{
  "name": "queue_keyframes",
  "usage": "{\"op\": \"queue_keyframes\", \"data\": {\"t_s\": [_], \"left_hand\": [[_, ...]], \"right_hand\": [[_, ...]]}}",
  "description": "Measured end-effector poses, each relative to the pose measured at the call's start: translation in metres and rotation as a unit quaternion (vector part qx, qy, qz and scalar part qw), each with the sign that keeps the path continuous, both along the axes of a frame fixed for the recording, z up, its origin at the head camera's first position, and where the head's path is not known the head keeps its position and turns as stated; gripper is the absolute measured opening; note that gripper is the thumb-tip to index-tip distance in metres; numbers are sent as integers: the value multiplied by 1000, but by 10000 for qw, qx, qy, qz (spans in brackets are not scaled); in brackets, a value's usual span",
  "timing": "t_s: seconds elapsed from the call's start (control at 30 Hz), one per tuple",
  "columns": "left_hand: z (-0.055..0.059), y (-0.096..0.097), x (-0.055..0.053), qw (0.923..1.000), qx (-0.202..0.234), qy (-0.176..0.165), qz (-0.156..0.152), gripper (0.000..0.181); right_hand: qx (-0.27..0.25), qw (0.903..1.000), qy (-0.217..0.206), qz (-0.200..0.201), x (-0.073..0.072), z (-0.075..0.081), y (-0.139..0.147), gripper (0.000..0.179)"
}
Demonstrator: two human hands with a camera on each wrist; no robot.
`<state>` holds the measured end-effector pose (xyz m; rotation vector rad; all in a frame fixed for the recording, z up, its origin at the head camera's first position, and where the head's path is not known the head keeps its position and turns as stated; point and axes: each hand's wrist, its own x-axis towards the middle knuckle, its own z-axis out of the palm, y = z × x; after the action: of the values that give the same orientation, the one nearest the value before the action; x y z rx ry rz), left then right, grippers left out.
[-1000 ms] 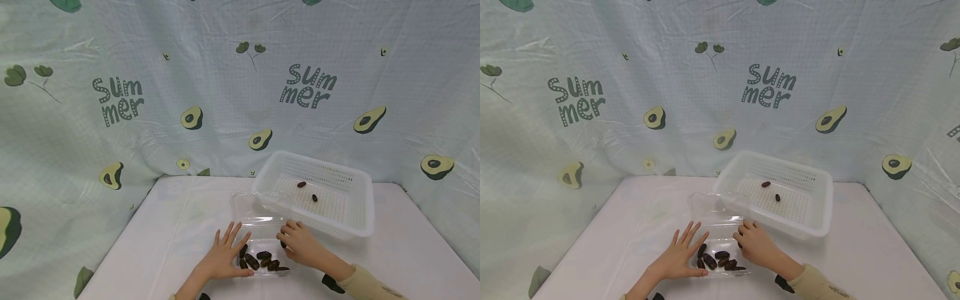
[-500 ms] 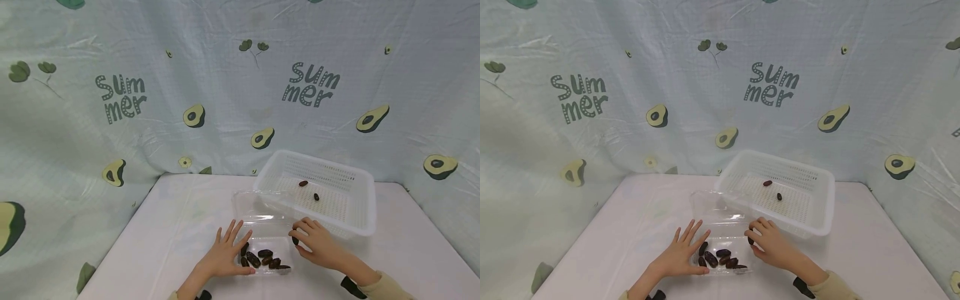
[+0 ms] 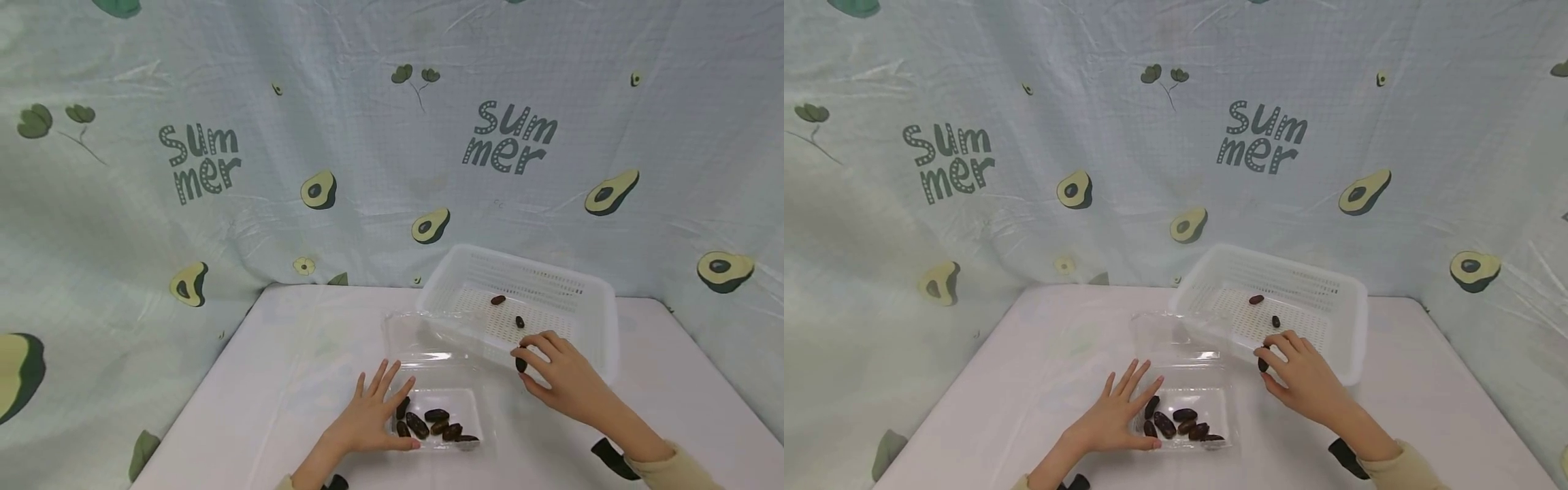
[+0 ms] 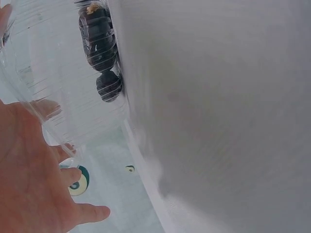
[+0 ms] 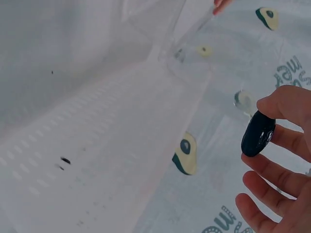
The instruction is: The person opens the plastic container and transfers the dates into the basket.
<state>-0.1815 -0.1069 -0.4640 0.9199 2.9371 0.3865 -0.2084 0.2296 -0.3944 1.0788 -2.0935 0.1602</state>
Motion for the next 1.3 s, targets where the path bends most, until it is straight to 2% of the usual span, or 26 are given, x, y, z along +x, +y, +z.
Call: {"op": "queue_keyframes", "data": {"t_s": [0.27,0.4,0.7,0.77,0.83,0.9,1.0,1.3], "left_hand": [[-1,0,2,10000,25,25,54,94],[-2,0,4,9999,37,68,73,93],[-2,1,2,9999,4,109,87,92],[-3,1,1,9999,-29,132,77,92],[-3,1,1,9999,-43,131,72,91],[-3,0,1,9999,-59,115,80,91],[-3,0,2,9999,-92,83,102,91],[0,2,2,9999,-102,66,68,91]], "right_hand": [[26,9991,349,-224,-11,25,19,45],[74,9984,397,-397,-19,35,26,47],[5,9973,390,-628,-49,58,40,54],[43,9970,361,-689,-55,63,41,49],[117,9966,313,-747,-61,66,41,31],[226,9959,285,-834,-67,69,39,20],[404,9937,289,-1005,-77,71,36,32],[668,9886,272,-1319,-114,61,32,30]]}}
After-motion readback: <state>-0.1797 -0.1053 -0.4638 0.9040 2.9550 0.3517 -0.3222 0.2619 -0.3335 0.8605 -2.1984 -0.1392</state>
